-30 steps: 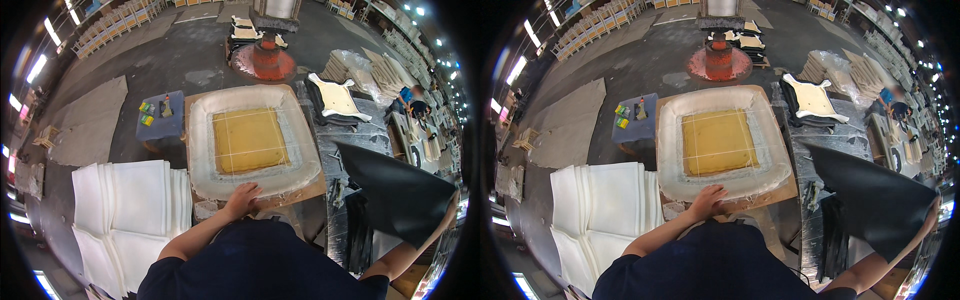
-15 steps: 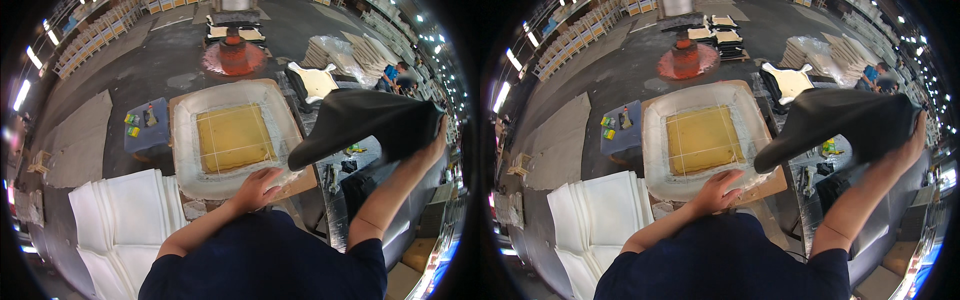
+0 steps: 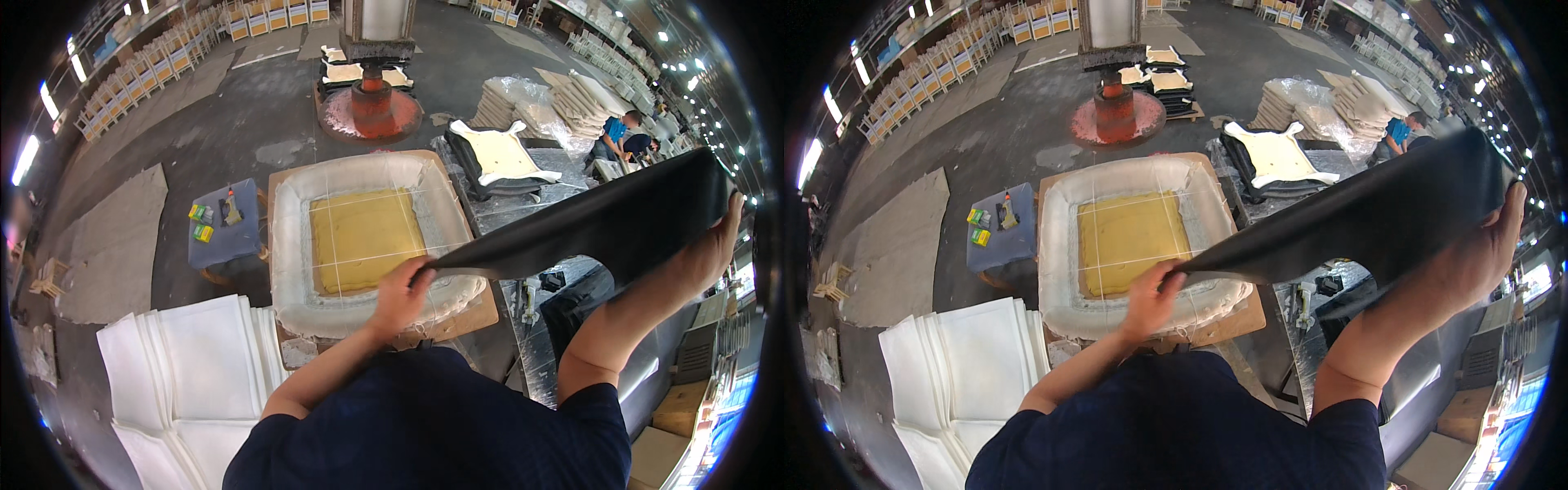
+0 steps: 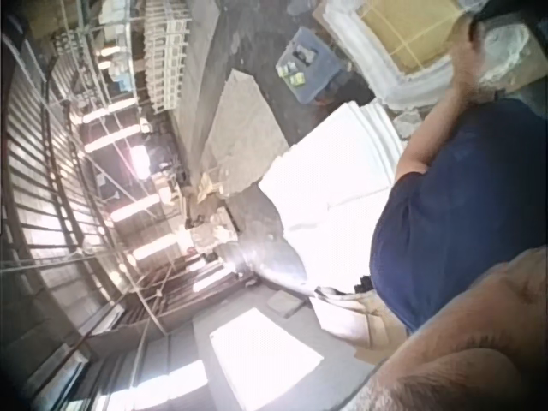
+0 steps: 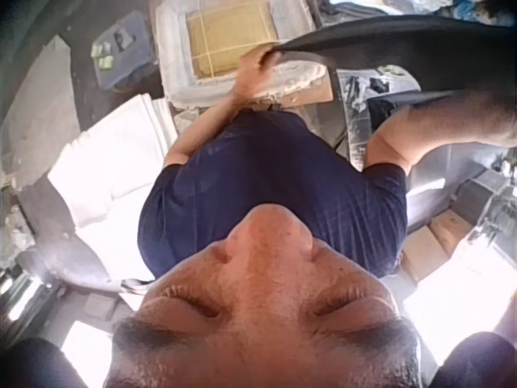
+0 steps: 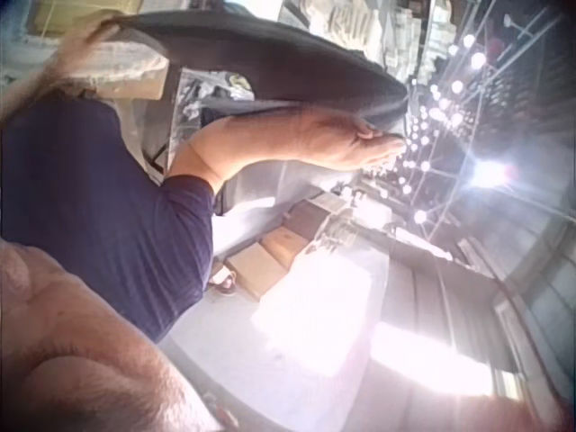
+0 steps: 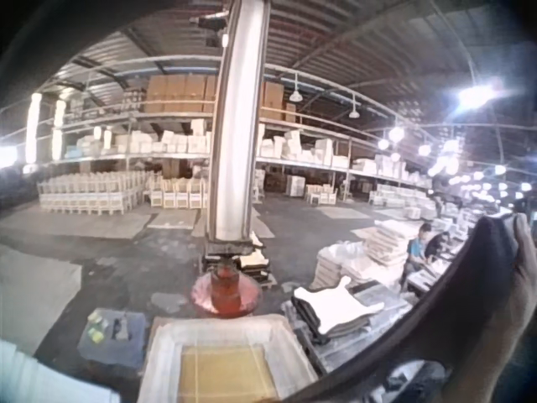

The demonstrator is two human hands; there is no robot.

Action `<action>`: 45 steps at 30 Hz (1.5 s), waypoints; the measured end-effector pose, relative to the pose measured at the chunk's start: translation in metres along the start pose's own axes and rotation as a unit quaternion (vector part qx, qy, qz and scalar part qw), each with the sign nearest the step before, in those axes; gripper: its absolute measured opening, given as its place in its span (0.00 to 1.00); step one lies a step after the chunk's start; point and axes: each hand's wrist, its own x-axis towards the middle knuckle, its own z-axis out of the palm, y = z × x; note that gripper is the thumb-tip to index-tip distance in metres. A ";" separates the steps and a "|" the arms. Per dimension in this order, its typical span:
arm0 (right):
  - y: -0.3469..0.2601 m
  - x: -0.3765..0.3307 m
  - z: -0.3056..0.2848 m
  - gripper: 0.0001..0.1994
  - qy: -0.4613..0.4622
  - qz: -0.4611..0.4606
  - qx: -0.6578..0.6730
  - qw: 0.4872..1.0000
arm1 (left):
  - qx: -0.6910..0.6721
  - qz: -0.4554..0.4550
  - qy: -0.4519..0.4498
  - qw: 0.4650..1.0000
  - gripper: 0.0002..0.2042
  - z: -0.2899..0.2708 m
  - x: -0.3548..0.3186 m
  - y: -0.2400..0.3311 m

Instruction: The person uses a pneumatic staple gun to attach a white fabric cover to a chair seat base. They then place a black cushion on the seat, remove it, and cover the base with a white sheet, smoothing it into place.

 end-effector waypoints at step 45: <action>-0.045 -0.165 0.097 0.26 -0.038 -0.205 0.222 0.953 | 0.013 0.357 0.120 0.926 0.41 0.073 0.034 0.127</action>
